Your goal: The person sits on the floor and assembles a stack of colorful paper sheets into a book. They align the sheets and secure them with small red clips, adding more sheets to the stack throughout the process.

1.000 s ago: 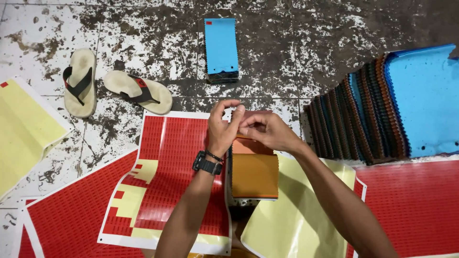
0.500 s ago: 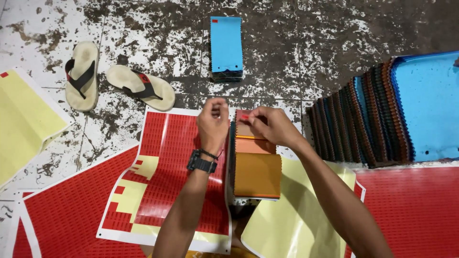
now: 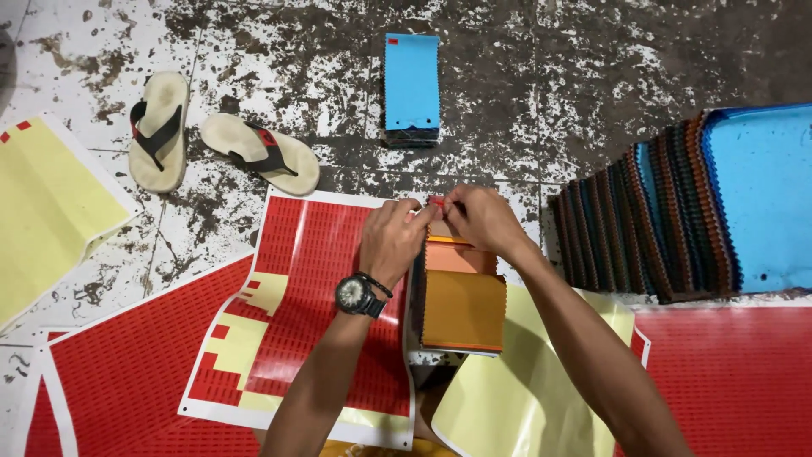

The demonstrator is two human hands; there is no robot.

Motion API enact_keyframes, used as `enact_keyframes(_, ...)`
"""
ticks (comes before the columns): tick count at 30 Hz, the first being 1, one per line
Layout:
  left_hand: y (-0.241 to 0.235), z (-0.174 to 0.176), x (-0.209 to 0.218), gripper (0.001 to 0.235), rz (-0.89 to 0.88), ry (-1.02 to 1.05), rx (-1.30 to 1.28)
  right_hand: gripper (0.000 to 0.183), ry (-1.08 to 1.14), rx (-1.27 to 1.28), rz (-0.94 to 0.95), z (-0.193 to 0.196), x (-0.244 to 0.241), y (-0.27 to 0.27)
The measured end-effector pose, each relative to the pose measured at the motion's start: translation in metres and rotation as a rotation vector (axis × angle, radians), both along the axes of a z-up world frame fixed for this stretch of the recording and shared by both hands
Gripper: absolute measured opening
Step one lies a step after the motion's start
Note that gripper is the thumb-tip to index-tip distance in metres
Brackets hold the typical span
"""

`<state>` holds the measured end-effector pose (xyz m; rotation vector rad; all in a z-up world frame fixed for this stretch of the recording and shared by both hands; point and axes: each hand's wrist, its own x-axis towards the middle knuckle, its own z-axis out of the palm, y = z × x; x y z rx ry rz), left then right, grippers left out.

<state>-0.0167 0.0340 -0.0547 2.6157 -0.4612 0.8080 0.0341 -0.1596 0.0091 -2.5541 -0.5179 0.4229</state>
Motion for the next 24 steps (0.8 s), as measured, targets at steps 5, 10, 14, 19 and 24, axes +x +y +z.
enact_keyframes(5, -0.002, 0.006, -0.003, 0.028, 0.018, -0.005, 0.11, 0.025, 0.03, -0.046, -0.047, 0.005, -0.001, 0.007)
enact_keyframes(10, -0.004, 0.02, -0.005, 0.032, 0.018, 0.087, 0.151, 0.027, -0.059, -0.137, -0.097, -0.003, 0.012, 0.005)
enact_keyframes(14, -0.004, 0.024, -0.008, 0.033, 0.001, 0.194, 0.115, 0.023, -0.326, -0.101, 0.071, -0.015, 0.023, -0.008)
enact_keyframes(19, -0.002, 0.017, -0.002, 0.038, -0.024, 0.245, -0.173, 0.007, -0.563, -0.054, 0.091, -0.04, 0.02, -0.019)
enact_keyframes(24, -0.003, 0.037, -0.002, 0.037, 0.003, 0.286, -0.847, 0.026, -1.104, 0.056, 0.225, -0.015, 0.001, -0.015)
